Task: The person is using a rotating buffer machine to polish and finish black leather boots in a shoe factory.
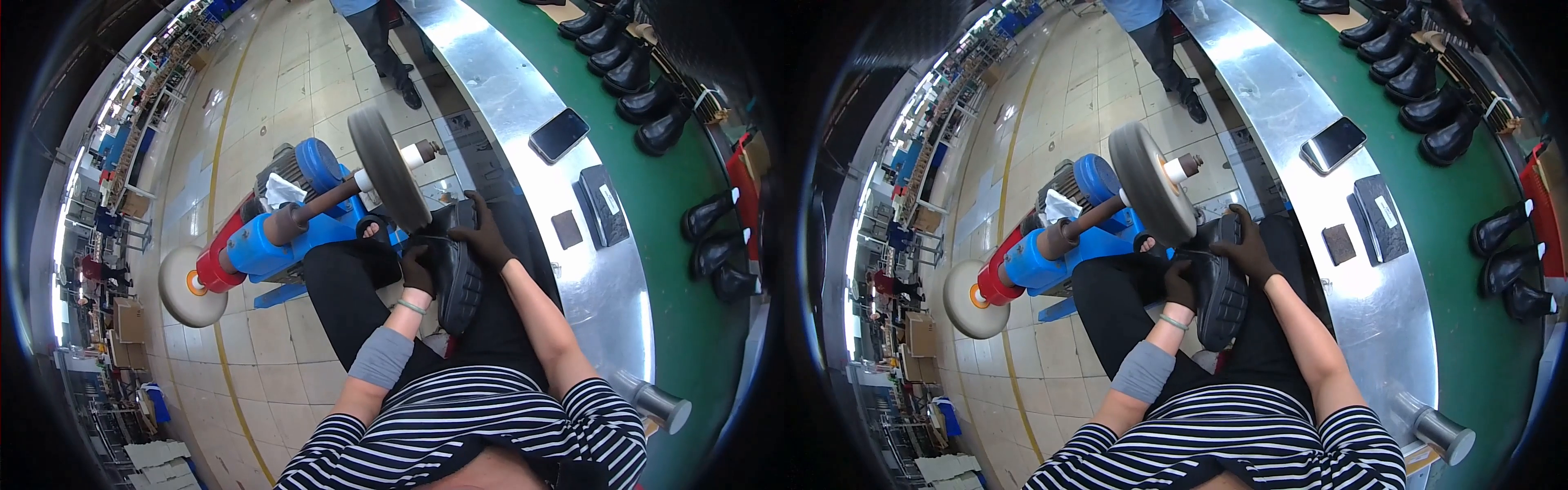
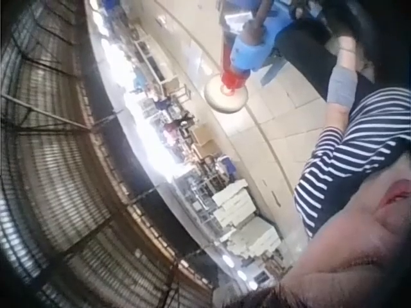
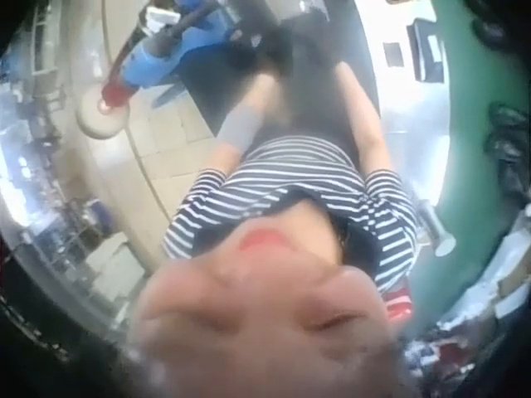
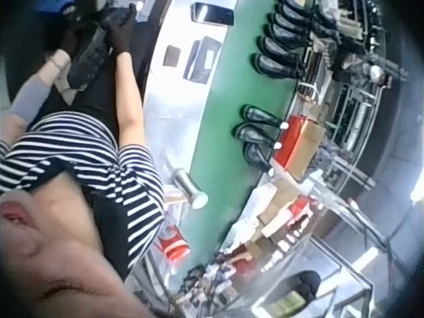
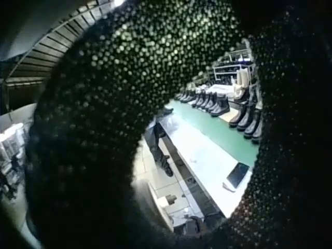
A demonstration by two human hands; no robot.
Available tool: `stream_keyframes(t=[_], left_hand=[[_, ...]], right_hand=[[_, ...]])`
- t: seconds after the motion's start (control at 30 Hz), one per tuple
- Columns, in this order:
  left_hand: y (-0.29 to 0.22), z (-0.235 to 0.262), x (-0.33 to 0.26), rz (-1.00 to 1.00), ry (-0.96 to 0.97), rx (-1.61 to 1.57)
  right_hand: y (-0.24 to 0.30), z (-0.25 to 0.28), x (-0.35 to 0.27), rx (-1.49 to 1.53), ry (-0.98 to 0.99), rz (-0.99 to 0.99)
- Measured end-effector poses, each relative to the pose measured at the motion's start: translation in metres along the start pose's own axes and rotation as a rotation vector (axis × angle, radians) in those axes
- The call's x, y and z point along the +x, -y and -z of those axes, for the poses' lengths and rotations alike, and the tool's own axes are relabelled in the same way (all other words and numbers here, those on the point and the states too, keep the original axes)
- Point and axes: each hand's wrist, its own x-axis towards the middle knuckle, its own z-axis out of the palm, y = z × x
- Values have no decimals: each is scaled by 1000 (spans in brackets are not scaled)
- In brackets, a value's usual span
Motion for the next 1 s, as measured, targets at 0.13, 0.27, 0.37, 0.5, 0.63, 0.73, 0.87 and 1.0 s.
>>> stream_keyframes(t=[0.13,0.27,0.37,0.5,0.63,0.73,0.87,1.0], left_hand=[[-8,-4,-19,45,594,-343],[-12,-30,-13,117,446,-130],[-9,-26,-11,45,462,64],[0,-27,6,303,546,-136],[10,-42,23,611,562,-343],[15,-55,32,748,820,-425],[12,-45,38,486,587,-320],[11,-29,55,49,257,-195]], right_hand=[[55,2,-28,-445,-15,231],[97,-26,-30,-711,13,288],[112,-44,-28,-927,84,363],[115,-41,-63,-1118,82,424],[106,-15,-132,-1204,139,393],[78,-9,-131,-1329,-50,451],[42,15,-100,-1496,-258,747],[29,33,-66,-1450,-224,856]])
